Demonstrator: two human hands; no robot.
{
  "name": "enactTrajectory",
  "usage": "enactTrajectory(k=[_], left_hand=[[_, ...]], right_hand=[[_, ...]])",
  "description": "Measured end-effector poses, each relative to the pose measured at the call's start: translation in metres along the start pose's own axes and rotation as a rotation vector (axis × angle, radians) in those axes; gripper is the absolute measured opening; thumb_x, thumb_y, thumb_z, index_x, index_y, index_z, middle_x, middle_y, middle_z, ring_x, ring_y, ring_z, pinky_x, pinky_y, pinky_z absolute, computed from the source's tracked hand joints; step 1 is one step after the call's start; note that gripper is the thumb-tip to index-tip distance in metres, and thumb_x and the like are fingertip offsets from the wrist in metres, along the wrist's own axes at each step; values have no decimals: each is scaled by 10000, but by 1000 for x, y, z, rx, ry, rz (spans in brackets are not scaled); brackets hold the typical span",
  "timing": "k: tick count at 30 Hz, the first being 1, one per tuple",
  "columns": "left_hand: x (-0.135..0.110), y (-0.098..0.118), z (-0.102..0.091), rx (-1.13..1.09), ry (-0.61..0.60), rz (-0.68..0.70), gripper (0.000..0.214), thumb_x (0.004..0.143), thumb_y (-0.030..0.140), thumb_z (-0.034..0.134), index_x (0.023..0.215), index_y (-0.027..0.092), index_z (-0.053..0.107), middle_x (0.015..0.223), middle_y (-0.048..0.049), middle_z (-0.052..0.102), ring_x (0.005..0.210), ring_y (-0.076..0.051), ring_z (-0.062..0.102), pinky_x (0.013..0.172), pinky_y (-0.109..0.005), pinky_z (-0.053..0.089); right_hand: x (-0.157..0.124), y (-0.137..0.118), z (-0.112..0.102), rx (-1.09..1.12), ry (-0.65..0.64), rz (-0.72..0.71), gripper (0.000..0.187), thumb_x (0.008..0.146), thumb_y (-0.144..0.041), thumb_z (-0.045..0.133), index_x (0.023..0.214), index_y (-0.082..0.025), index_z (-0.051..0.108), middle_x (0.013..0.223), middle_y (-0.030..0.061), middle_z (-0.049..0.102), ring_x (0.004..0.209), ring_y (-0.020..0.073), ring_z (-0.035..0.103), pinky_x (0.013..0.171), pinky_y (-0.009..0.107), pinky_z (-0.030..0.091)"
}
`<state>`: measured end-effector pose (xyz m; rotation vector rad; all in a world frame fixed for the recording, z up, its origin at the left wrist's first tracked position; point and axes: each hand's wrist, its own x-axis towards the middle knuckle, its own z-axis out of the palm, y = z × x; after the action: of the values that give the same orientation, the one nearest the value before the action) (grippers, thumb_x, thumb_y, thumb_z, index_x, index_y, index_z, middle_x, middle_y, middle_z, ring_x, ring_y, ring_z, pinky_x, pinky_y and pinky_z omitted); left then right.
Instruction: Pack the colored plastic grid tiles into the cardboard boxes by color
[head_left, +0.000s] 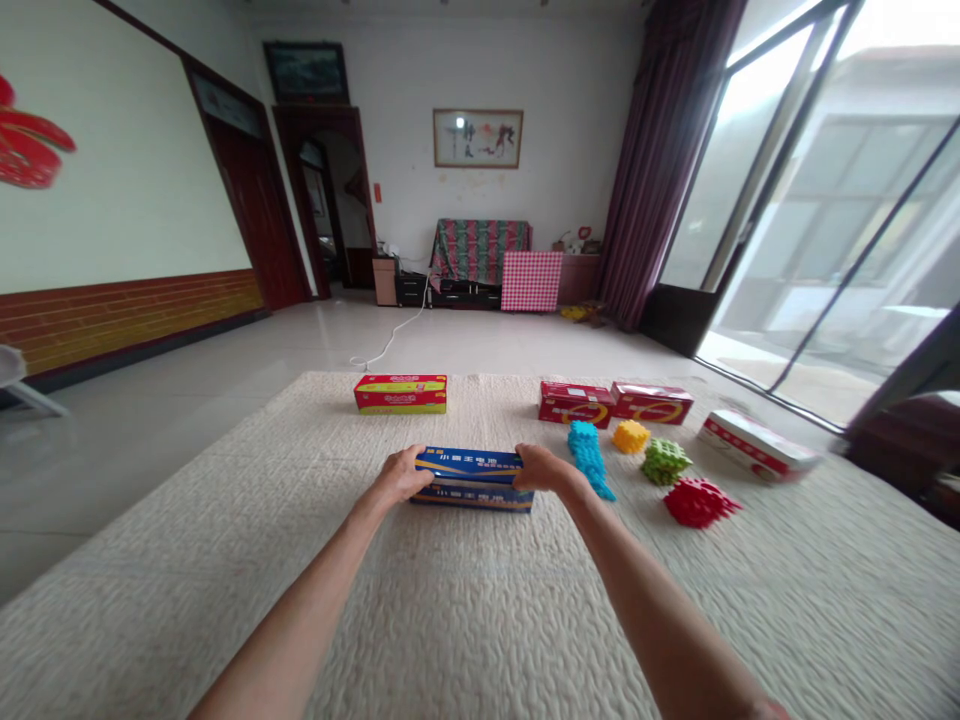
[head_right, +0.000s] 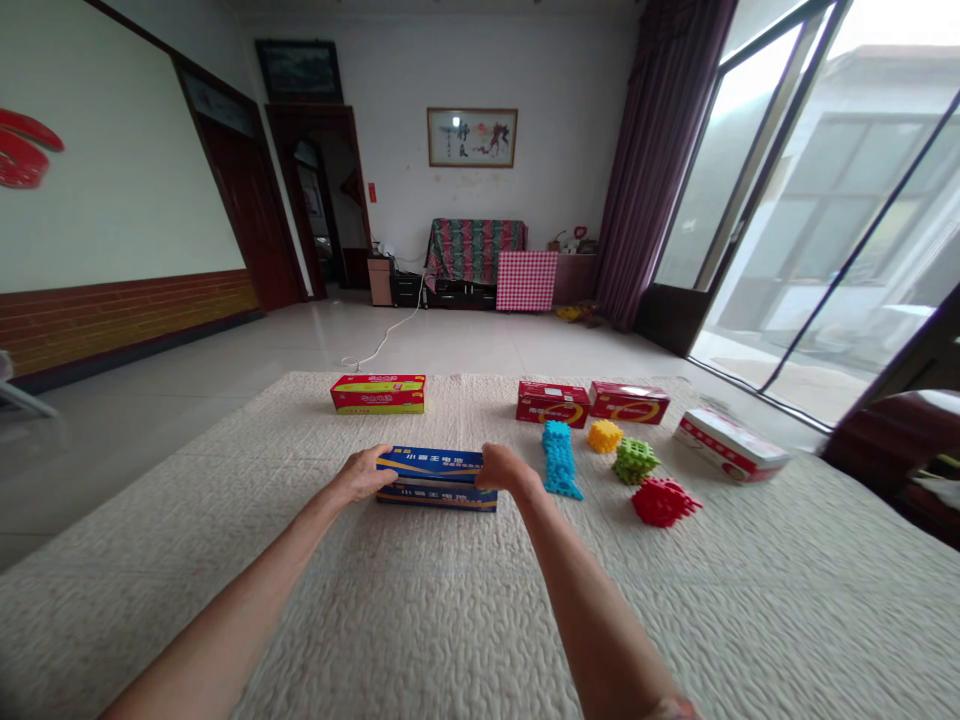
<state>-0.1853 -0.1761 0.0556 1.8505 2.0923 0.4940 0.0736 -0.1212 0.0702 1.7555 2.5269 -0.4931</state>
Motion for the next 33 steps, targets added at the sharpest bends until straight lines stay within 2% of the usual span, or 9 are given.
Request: enactTrajectory(k=[3,6,8,13,21,27,33], left_hand=[[2,3,-2,6,-21,-5,563,704,224,632,1262,186,570,1192,-84,684,1109,-220,621,905,-242,450],[4,7,-4,17,-42,-13,595,661,160,636,1252,186,571,1178,-88,690,1077,-221,634,866,-235,461],[6,10,-3,26,-51,-20,635,640,126,629,1268,184,554,1174,-96,689,1064,-223,641,839,-230,469],[9,11,1,56,-56,-12,686,622,77,605,1299,156,527,1177,-135,681,1090,-254,632,856,-255,472],[11,-1,4,61,-50,72,604,679,68,552,1270,192,562,1189,-102,680,1118,-236,617,917,-264,456],[9,-9,1,38,-55,151,534,783,138,502,1316,154,533,1241,-135,648,1157,-251,592,976,-314,431],[12,-21,-16,-74,-106,301,421,852,268,479,1252,192,590,1270,-65,643,1174,-188,579,1004,-251,405]], right_hand=[[3,-2,-2,-49,-8,-34,333,916,-343,584,1199,-168,570,1207,90,588,1014,213,608,849,413,527],[1,-2,-2,-89,51,-90,376,788,-248,710,1114,-82,623,1186,167,604,1020,251,615,850,346,510],[-3,0,-1,-107,105,-138,381,717,-170,714,1075,-57,647,1169,199,619,1045,268,615,858,294,487],[-12,1,7,-135,184,-221,292,791,-129,565,1067,-65,639,1122,184,652,1053,246,614,896,285,446],[-21,3,13,-120,267,-290,234,881,-122,479,1080,-84,596,1135,171,625,1089,217,578,956,303,385],[-28,9,6,27,311,-299,220,928,-192,431,1012,-130,624,994,113,691,935,188,638,839,262,420],[-22,26,10,261,410,-252,344,902,-302,486,1202,-143,543,1089,109,704,952,195,664,821,268,455]])
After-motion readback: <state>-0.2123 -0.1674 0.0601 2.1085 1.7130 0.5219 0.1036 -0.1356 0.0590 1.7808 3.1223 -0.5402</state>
